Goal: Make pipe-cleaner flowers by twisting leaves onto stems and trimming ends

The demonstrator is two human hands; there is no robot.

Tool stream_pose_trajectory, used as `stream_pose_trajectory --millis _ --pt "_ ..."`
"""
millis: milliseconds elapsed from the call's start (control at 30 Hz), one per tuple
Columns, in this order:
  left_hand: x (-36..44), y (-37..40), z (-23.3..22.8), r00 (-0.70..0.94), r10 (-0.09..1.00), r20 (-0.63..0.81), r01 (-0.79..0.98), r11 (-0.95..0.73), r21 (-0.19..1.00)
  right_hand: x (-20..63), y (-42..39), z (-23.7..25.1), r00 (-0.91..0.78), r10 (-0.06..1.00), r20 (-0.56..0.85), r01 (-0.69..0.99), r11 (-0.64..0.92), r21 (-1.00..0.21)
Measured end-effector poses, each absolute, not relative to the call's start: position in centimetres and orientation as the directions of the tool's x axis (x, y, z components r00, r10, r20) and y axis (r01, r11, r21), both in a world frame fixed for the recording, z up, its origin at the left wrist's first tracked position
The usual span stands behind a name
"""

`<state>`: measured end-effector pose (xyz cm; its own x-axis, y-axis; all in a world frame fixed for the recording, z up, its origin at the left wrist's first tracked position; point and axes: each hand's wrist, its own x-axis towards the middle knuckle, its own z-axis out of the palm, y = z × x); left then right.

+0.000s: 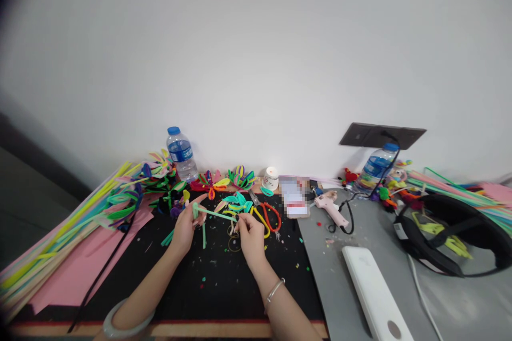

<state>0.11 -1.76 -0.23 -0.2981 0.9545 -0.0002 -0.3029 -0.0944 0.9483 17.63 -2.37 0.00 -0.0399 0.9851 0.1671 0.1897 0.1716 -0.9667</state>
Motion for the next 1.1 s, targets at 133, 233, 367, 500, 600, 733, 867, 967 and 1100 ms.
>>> stream_pose_trajectory --millis 133,233,367,500,600,733,867,967,1100 --pt "0.1 -1.7 -0.3 -0.275 0.961 0.019 -0.293 -0.103 0.951 17.6 -2.3 0.2 -0.024 0.987 0.159 0.199 0.161 -0.967" --pt "0.0 -1.7 -0.2 -0.269 0.963 0.033 -0.294 -0.114 0.949 17.6 -2.3 0.2 -0.020 0.986 0.164 0.213 0.164 -0.963" --pt "0.0 -1.8 -0.1 -0.283 0.958 0.036 -0.292 -0.122 0.949 17.7 -2.2 0.0 -0.017 0.986 0.166 0.222 0.166 -0.961" --pt "0.1 -1.8 0.0 -0.271 0.962 0.035 -0.281 -0.114 0.953 17.7 -2.2 -0.3 -0.031 0.984 0.175 0.229 0.178 -0.957" --pt "0.2 -1.8 0.1 -0.250 0.967 0.043 -0.254 -0.108 0.961 17.6 -2.2 -0.3 -0.041 0.985 0.166 0.219 0.171 -0.960" --pt "0.4 -1.9 0.2 -0.193 0.980 0.039 -0.206 -0.080 0.975 17.5 -2.3 -0.5 -0.069 0.986 0.154 0.177 0.164 -0.970" --pt "0.8 -2.1 0.3 -0.099 0.993 0.059 -0.094 -0.068 0.993 17.3 -2.4 -0.5 -0.121 0.980 0.155 0.144 0.172 -0.975" --pt "1.1 -2.4 0.6 -0.042 0.996 0.073 0.006 -0.073 0.997 17.2 -2.5 -0.3 -0.141 0.978 0.155 0.139 0.174 -0.975" --pt "1.2 -2.7 1.0 0.019 0.992 0.122 0.148 -0.123 0.981 17.2 -2.5 -0.3 -0.142 0.980 0.140 0.125 0.158 -0.979"
